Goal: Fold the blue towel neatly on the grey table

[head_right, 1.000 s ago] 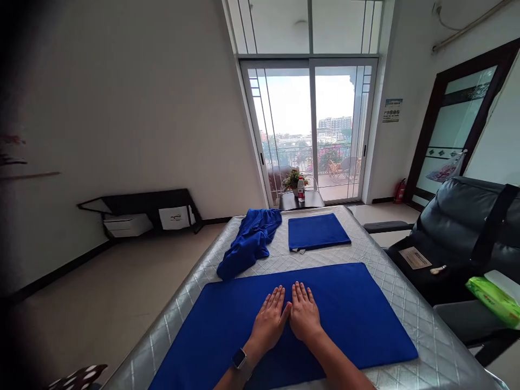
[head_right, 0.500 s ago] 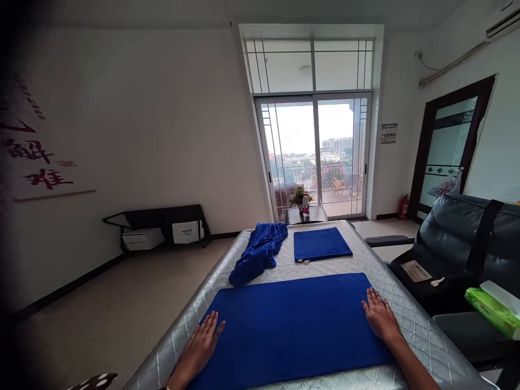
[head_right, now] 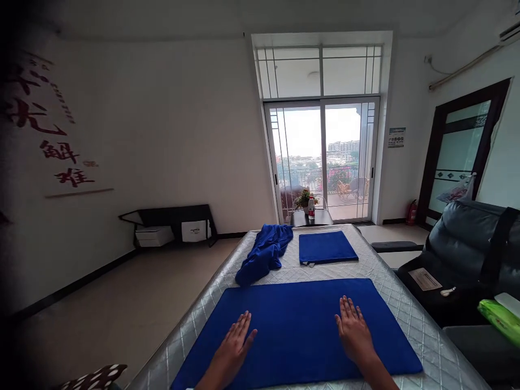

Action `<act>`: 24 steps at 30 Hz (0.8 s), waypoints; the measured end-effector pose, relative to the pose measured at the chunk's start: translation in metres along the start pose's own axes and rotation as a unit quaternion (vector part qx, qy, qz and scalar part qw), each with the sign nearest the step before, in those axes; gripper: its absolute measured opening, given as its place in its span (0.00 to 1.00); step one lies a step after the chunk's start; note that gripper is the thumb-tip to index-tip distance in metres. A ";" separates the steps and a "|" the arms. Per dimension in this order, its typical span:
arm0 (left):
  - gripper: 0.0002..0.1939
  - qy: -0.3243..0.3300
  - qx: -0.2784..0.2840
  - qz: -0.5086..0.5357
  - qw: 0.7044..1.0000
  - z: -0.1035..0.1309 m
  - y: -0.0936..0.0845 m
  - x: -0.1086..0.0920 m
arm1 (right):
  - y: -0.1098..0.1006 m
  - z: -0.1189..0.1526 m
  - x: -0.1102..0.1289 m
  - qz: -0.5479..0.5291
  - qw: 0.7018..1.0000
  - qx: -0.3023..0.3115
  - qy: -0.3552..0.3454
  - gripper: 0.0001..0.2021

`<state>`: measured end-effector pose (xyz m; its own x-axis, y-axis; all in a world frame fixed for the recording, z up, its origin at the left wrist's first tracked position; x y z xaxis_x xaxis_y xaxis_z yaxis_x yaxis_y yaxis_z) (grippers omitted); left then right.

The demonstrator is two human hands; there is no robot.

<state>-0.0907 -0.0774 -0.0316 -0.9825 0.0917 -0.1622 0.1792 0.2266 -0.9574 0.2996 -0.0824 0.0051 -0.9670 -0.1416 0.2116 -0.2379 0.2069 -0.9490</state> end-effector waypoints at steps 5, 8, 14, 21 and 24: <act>0.29 0.154 0.019 0.042 0.987 0.013 0.021 -0.113 | 0.032 0.009 0.102 -0.062 0.985 0.103 -0.125 0.32; 0.29 0.183 0.019 0.046 0.982 0.017 0.035 -0.133 | 0.045 0.014 0.120 -0.067 0.976 0.147 -0.148 0.31; 0.31 0.168 0.041 0.047 0.984 0.017 0.046 -0.128 | 0.050 0.013 0.112 -0.060 0.977 0.145 -0.146 0.30; 0.33 0.176 0.065 0.043 0.981 0.021 0.034 -0.120 | 0.046 0.017 0.105 -0.057 0.983 0.135 -0.113 0.32; 0.34 0.148 0.082 0.029 0.985 0.026 0.031 -0.087 | 0.049 0.022 0.070 -0.045 0.990 0.108 -0.079 0.33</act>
<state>-0.0011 -0.1031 -0.0534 -0.9084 0.3847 -0.1639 0.2000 0.0554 -0.9782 0.2223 -0.1038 -0.0323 -0.9128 -0.3030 0.2739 -0.2802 -0.0234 -0.9597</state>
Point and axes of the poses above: each hand's wrist, its own z-axis away from the middle knuckle, its own y-axis out of the palm, x = y × z, the point moved 4 cm from there along -z, towards the middle knuckle, and after that the axes turned 7 degrees about -y, right-handed, at the moved point
